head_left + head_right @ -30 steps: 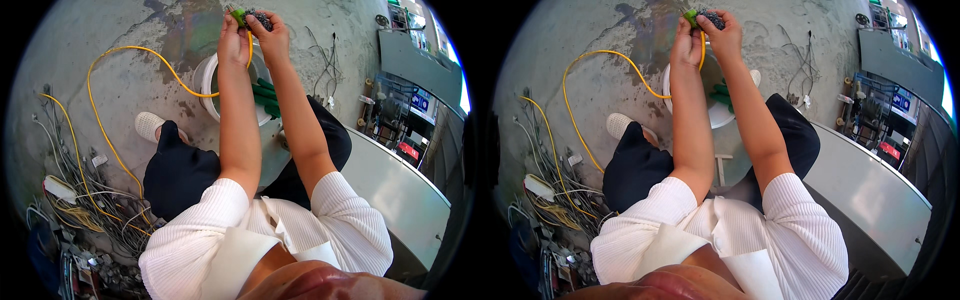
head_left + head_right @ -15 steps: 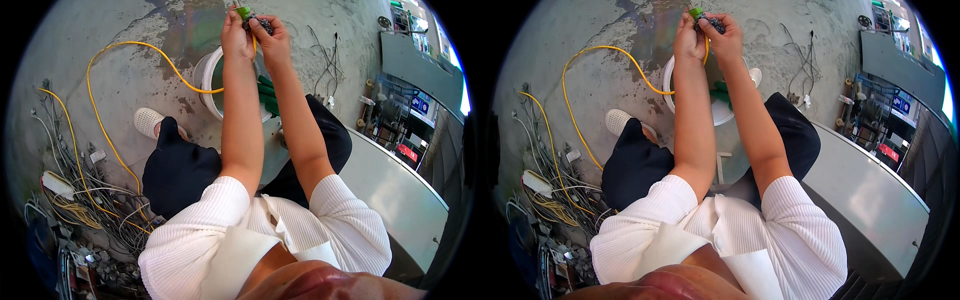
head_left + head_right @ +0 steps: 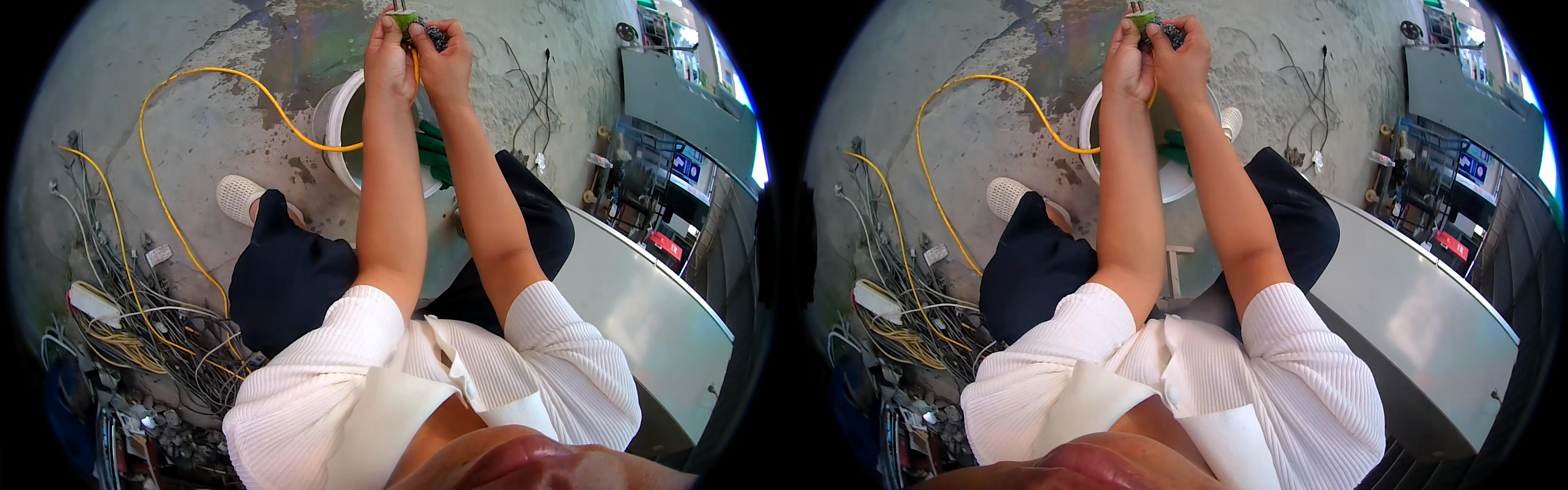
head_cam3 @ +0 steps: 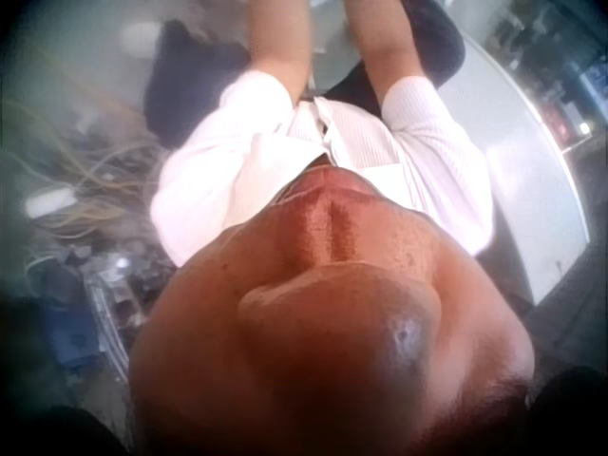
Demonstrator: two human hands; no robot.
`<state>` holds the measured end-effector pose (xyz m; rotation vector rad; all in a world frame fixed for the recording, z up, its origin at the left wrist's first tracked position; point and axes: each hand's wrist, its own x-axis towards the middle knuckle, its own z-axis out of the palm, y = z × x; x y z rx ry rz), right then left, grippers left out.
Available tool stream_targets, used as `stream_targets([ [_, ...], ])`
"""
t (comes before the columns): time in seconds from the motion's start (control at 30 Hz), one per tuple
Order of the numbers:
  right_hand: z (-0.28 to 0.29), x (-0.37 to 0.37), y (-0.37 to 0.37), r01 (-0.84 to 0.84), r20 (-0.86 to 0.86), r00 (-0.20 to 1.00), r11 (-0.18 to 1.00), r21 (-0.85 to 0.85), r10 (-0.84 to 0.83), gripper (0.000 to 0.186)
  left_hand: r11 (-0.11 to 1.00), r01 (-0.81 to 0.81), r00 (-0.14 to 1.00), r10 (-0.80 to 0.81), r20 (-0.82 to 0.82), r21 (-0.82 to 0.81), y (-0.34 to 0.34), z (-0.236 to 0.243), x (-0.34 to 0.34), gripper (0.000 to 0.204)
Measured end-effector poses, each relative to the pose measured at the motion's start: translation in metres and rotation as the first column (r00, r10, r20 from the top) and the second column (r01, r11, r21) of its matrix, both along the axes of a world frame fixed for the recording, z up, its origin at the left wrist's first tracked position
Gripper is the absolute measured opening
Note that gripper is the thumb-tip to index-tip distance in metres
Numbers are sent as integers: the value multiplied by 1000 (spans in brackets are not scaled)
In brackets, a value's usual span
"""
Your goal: The person handles a yellow electrical cord and a green plug, using their hands and a small piece of abrasive material to clean the metal prongs and the surface of the plug while sitting near a bucket of water.
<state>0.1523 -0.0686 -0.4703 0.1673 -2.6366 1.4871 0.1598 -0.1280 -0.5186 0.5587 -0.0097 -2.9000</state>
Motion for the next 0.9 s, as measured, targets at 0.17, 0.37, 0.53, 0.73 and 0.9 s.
stream_targets([
  [0.17, -12, -8, 5, 217, 135, 975, 896, -387, -178, 20, 1000, 3, 1000, -2, -20, 30, 6, 17, 5, 28],
  [0.37, 0, 4, -12, -5, 75, 997, 973, -230, 22, 17, 998, -54, 998, 55, 39, -23, -3, -10, -2, 28],
  [0.53, -4, -12, -2, 196, 207, 971, 905, -377, -123, 18, 998, -11, 1000, 10, 9, 59, 2, 10, 3, 28],
  [0.73, -3, 1, -1, -37, -29, 999, 999, 34, 38, 17, 995, -59, 998, 56, 36, 82, 1, 6, 3, 29],
  [0.9, -6, -9, -2, 129, 109, 989, 958, -256, -104, 20, 998, -16, 1000, 15, 23, 53, 1, -5, -3, 27],
])
